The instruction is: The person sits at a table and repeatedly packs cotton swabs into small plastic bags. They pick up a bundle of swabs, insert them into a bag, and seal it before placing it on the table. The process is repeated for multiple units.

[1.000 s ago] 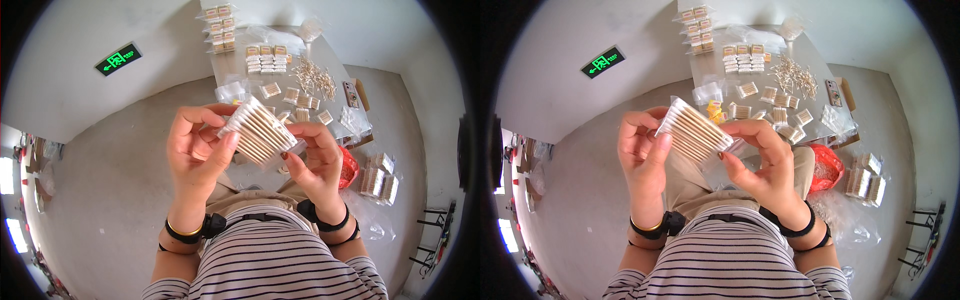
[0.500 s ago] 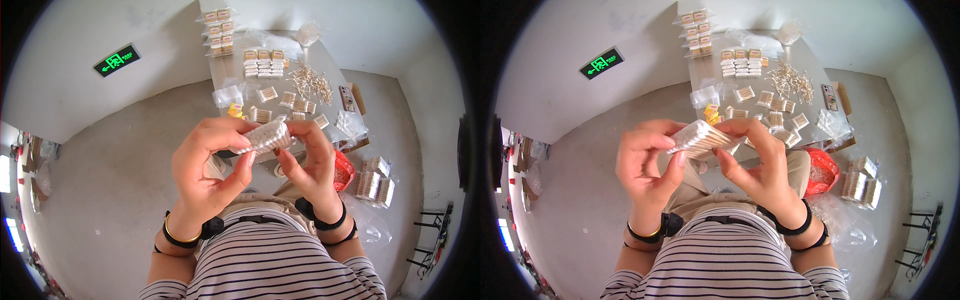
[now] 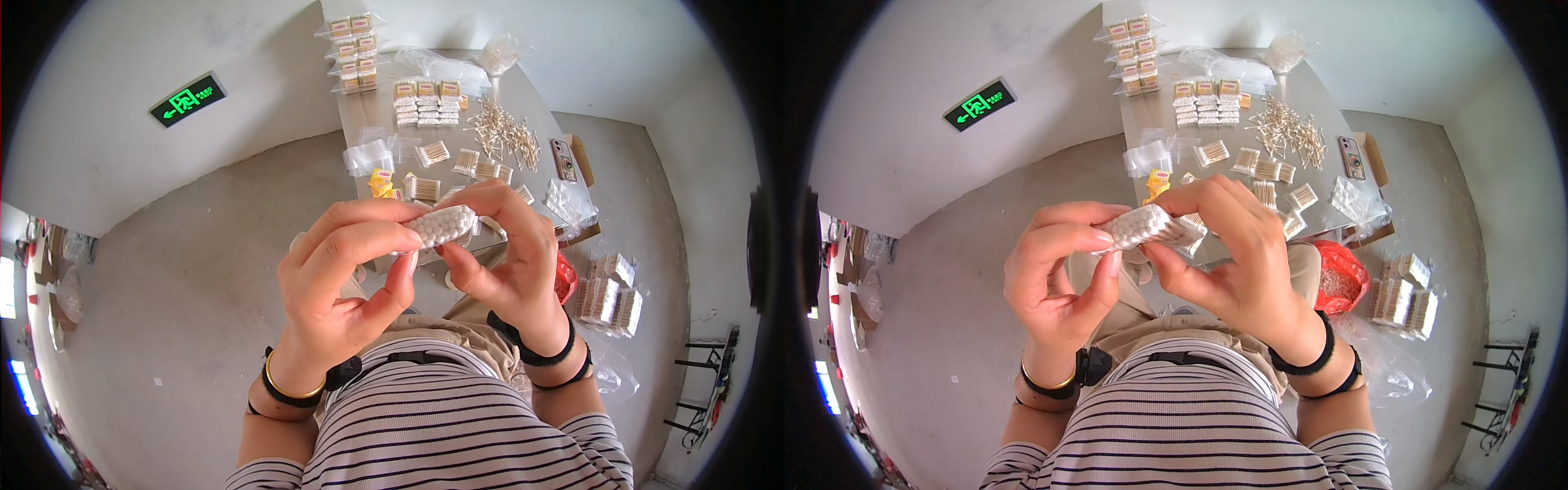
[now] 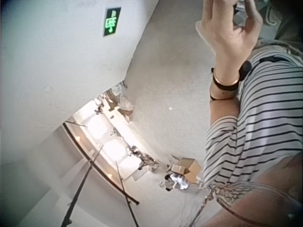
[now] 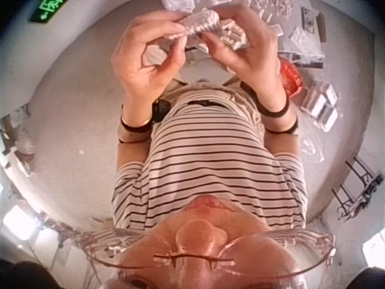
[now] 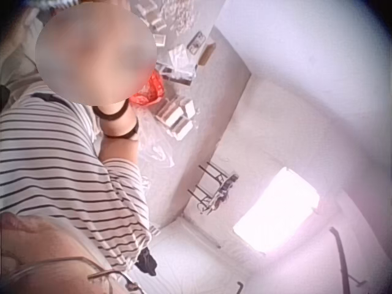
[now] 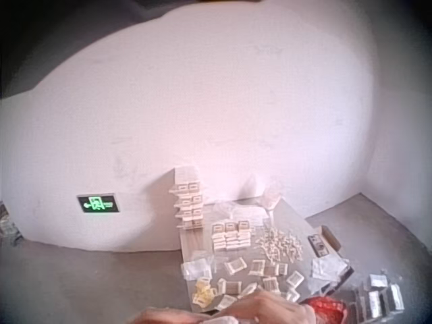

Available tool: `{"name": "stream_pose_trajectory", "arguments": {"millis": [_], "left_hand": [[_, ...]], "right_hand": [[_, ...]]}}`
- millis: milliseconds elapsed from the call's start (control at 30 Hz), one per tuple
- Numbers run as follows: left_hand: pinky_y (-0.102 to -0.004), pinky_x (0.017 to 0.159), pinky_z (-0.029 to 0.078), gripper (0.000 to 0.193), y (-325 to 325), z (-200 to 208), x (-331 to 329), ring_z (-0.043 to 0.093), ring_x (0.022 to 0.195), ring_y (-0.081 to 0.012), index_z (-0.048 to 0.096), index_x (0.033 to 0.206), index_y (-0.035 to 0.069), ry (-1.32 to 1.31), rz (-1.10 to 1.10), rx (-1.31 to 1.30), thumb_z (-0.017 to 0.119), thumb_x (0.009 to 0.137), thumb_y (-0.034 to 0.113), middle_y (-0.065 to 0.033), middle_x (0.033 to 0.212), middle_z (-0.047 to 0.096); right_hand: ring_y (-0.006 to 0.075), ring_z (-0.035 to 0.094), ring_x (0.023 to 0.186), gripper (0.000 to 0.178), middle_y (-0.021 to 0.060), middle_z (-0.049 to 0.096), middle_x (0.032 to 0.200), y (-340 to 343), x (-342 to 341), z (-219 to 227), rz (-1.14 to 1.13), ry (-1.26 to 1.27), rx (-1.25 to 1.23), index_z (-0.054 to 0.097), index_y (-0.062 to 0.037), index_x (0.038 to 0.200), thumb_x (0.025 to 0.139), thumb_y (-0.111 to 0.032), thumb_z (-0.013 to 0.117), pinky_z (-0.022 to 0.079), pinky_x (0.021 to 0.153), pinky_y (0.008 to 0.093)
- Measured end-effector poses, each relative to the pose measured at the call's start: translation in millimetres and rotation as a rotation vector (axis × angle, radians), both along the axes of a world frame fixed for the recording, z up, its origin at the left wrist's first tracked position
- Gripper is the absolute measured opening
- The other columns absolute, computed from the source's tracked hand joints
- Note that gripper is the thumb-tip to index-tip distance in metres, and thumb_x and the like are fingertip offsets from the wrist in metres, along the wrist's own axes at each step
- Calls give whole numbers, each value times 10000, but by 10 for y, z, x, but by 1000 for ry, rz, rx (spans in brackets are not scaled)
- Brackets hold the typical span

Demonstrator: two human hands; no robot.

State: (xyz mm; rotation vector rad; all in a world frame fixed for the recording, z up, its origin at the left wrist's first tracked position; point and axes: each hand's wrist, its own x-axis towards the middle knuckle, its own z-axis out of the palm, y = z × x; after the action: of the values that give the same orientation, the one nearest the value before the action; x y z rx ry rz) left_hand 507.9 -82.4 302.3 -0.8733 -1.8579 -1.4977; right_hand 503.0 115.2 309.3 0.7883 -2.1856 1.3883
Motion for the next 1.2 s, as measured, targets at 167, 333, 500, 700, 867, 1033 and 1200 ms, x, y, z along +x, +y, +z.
{"name": "stream_pose_trajectory", "arguments": {"millis": [167,333,500,700,867,1033,1200], "left_hand": [[-308,747,591,285,11,-22,-23,739,871,-241,672,1020,28,-12,3,-2,742,771,-92,-156,1043,733],[-312,775,591,281,16,-26,-24,738,898,-243,671,1013,24,-51,1,1,752,767,-85,-157,1049,733],[-307,788,584,279,51,-30,-24,734,920,-239,669,1001,23,-101,-2,29,791,761,-53,-154,1046,732],[-289,792,573,245,90,-50,-18,727,920,-207,663,986,17,-208,45,33,795,786,-34,-140,1035,725],[-284,846,578,186,157,-29,-25,709,947,-150,644,1005,2,-324,-18,180,740,852,-45,-119,1060,716],[-295,885,580,188,166,-20,-56,701,960,-143,623,1026,-3,-347,-52,188,713,869,-55,-103,1065,703],[-288,881,574,188,177,-7,-89,685,988,-135,620,1020,-1,-396,-100,205,703,865,-68,-86,1056,685]], "right_hand": [[271,635,775,286,88,688,888,11,-17,23,-24,0,54,682,-18,973,730,-86,816,494,706,348],[266,636,771,282,77,693,887,18,-53,41,-30,33,102,684,-28,959,724,-103,819,483,718,354],[265,641,773,279,66,700,891,2,-79,38,-36,63,112,684,-37,953,721,-104,822,482,715,360],[263,654,785,294,64,707,889,-17,-87,38,-117,98,170,679,-41,951,703,-89,830,487,719,358],[283,656,778,295,74,706,879,-31,-97,30,-116,69,134,674,-37,956,707,-83,825,499,699,373],[271,659,776,282,91,700,874,-5,-100,40,-123,41,130,672,-26,960,715,-62,808,509,701,358],[312,672,795,257,113,705,877,18,-108,50,-124,-30,101,667,-24,948,735,-75,802,524,720,387]]}}
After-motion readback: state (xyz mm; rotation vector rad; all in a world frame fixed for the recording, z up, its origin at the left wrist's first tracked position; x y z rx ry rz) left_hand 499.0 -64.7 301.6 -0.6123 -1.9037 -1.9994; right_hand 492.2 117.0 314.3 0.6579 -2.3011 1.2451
